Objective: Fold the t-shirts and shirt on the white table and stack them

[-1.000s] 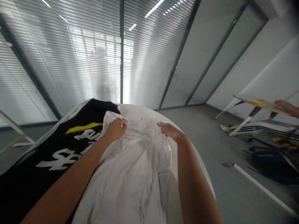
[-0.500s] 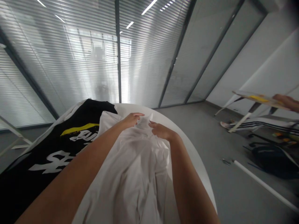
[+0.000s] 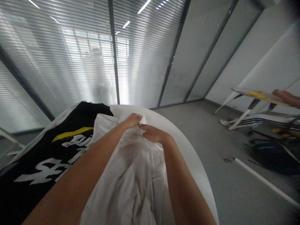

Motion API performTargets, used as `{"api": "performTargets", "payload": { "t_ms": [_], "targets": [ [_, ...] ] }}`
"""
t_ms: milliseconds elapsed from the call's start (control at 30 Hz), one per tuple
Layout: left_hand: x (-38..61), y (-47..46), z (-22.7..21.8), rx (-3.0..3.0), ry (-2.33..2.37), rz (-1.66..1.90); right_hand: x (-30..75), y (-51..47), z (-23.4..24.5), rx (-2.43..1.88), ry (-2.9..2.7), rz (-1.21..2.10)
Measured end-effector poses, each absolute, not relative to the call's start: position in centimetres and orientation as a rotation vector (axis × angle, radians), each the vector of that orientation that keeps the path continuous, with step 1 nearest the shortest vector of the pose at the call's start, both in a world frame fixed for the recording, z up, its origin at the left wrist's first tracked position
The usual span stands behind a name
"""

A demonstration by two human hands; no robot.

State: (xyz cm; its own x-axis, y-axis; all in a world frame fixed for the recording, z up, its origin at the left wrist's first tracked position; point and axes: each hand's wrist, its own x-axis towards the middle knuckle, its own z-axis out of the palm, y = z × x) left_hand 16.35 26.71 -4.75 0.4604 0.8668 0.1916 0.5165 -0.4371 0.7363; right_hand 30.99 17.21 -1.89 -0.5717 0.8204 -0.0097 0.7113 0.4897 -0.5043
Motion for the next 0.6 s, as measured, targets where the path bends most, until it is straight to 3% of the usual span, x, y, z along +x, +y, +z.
{"api": "performTargets", "payload": {
  "t_ms": [233,600],
  "targets": [
    [13.5,24.5,-2.3,1.612,1.302,0.97,29.6,15.7,-0.4,-1.345,-2.514,0.528],
    [3.1,22.8,-1.2,1.653,1.538,1.065,19.0,12.9,-3.6,-0.928,-2.561,0.472]
  ]
}}
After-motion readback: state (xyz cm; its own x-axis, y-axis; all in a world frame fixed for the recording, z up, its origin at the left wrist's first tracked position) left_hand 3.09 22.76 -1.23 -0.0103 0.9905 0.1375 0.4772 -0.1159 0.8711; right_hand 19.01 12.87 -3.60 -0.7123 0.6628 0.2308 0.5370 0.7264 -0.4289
